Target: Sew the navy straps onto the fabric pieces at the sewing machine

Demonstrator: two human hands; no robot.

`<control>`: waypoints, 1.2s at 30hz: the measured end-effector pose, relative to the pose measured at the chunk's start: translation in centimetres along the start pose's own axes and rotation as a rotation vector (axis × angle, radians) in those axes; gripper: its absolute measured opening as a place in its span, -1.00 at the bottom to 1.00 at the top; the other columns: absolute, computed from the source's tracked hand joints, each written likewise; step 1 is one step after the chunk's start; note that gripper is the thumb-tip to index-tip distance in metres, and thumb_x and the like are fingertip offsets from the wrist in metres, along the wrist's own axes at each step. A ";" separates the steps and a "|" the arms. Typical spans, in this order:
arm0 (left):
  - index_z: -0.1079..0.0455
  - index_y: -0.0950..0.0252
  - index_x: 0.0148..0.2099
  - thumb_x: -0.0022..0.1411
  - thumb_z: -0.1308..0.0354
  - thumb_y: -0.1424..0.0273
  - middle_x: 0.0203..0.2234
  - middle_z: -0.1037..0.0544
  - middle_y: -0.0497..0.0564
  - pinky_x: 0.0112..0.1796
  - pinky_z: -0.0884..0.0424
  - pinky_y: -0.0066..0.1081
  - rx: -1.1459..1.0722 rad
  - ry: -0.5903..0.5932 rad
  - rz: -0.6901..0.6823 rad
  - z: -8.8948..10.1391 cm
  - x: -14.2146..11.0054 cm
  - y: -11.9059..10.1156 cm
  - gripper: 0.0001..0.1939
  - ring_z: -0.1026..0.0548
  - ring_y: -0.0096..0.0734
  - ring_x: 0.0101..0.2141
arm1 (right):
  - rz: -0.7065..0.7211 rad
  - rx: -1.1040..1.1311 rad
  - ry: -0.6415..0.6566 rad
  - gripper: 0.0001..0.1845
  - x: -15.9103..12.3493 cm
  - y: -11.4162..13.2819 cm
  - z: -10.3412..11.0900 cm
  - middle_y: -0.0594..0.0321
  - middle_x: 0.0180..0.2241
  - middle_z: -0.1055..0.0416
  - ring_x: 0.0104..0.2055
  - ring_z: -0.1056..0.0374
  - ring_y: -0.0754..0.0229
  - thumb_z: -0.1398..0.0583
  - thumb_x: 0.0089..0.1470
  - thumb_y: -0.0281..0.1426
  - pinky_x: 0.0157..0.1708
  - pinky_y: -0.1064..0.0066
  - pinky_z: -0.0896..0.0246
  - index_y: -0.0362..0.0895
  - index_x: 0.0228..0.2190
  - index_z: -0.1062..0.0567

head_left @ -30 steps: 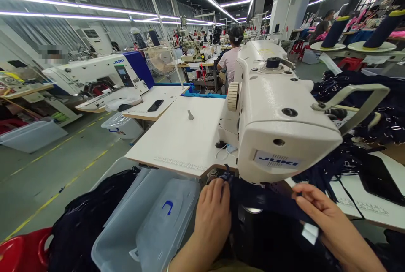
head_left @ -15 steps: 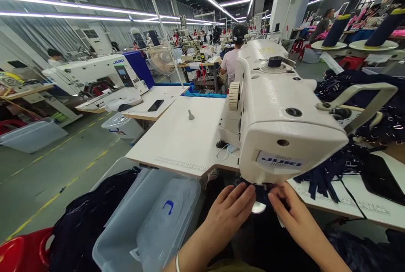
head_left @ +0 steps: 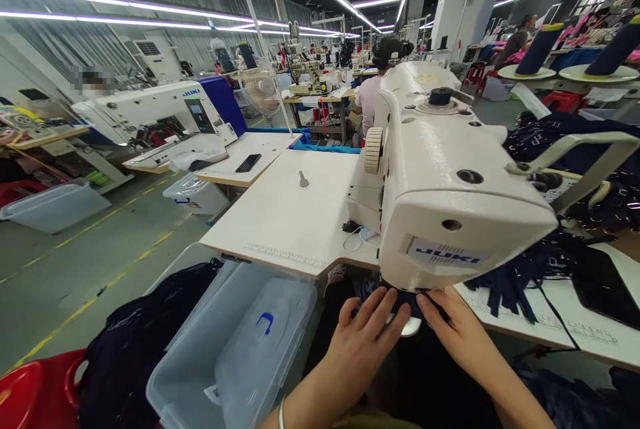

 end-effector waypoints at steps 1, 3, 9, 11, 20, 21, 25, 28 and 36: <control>-0.21 0.13 0.26 0.43 0.10 0.44 0.22 -0.27 -0.01 0.12 0.02 -0.31 -0.006 0.004 0.013 0.0 -0.1 0.0 -0.60 -0.11 -0.36 0.24 | -0.005 -0.013 0.007 -0.65 0.1 0.0 0.0 0.07 -0.06 -0.39 0.09 -0.28 0.00 -0.04 0.25 -0.20 0.07 0.21 -0.23 -0.05 -0.09 -0.50; -0.20 0.11 0.26 0.42 0.09 0.45 0.23 -0.25 -0.02 0.14 0.04 -0.30 -0.019 0.004 0.029 -0.1 -0.2 -0.1 -0.59 -0.09 -0.37 0.24 | -0.008 -0.039 0.016 -0.64 0.2 -0.1 0.0 0.07 -0.09 -0.40 0.04 -0.30 0.00 -0.03 0.25 -0.19 0.05 0.20 -0.24 -0.05 -0.09 -0.52; -0.21 0.13 0.25 0.38 0.11 0.54 0.21 -0.28 -0.05 0.17 0.09 -0.25 -0.020 0.014 0.043 -0.6 -0.3 -0.4 -0.55 -0.08 -0.37 0.25 | -0.012 -0.072 0.008 -0.64 0.5 -0.4 -0.1 0.09 -0.14 -0.46 -0.01 -0.34 -0.01 -0.02 0.24 -0.22 -0.05 0.21 -0.29 -0.06 -0.24 -0.58; -0.22 0.13 0.25 0.40 0.12 0.51 0.20 -0.30 -0.02 0.17 0.08 -0.25 -0.019 0.005 0.056 -0.5 -0.2 -0.4 -0.56 -0.10 -0.35 0.24 | -0.014 -0.072 0.006 -0.64 0.6 -0.5 -0.1 0.09 -0.17 -0.48 -0.04 -0.35 -0.01 -0.03 0.23 -0.22 -0.07 0.20 -0.30 -0.06 -0.28 -0.59; -0.31 0.11 0.19 0.43 0.11 0.46 0.09 -0.41 -0.01 0.12 0.03 -0.29 -0.036 -0.041 0.063 0.0 0.2 -0.2 -0.63 -0.17 -0.39 0.20 | -0.016 -0.060 -0.008 -0.65 0.7 -0.8 -0.1 0.11 -0.28 -0.47 -0.12 -0.37 -0.02 -0.04 0.20 -0.21 -0.03 0.17 -0.28 -0.07 -0.40 -0.55; -0.32 0.11 0.18 0.43 0.11 0.46 0.08 -0.41 -0.02 0.12 0.03 -0.29 -0.039 -0.049 0.065 0.1 0.3 -0.2 -0.63 -0.17 -0.39 0.19 | -0.013 -0.058 -0.009 -0.65 0.7 -0.8 -0.2 0.11 -0.30 -0.47 -0.12 -0.37 -0.03 -0.04 0.20 -0.21 -0.03 0.17 -0.28 -0.07 -0.40 -0.55; -0.32 0.11 0.17 0.43 0.12 0.46 0.10 -0.40 0.00 0.11 0.05 -0.29 -0.044 -0.041 0.064 -0.1 0.2 -0.3 -0.64 -0.18 -0.38 0.19 | -0.010 -0.049 -0.004 -0.65 0.9 -0.6 -0.2 0.11 -0.34 -0.46 -0.13 -0.38 -0.04 -0.03 0.20 -0.21 -0.02 0.16 -0.27 -0.08 -0.41 -0.54; -0.32 0.09 0.17 0.42 0.09 0.45 0.10 -0.40 -0.01 0.10 0.01 -0.30 -0.014 -0.043 0.069 -0.1 0.2 -0.4 -0.64 -0.17 -0.37 0.20 | -0.011 -0.047 -0.008 -0.65 1.0 -0.4 -0.1 0.10 -0.31 -0.48 -0.13 -0.38 -0.04 -0.03 0.19 -0.21 -0.02 0.16 -0.27 -0.08 -0.40 -0.55; -0.33 0.07 0.16 0.40 0.01 0.42 0.09 -0.40 -0.04 0.12 0.02 -0.31 -0.007 -0.071 0.091 -0.5 0.1 -0.5 -0.66 -0.18 -0.38 0.19 | -0.020 -0.084 -0.031 -0.65 1.0 -0.6 -0.1 0.12 -0.34 -0.50 -0.18 -0.41 -0.03 -0.05 0.17 -0.21 -0.12 0.19 -0.33 -0.06 -0.50 -0.52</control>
Point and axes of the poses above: each hand's wrist, its own x-axis towards the middle knuckle, its own z-axis out of the back of the hand, y = z × x, the point moved 5 cm from there along x, towards the middle knuckle
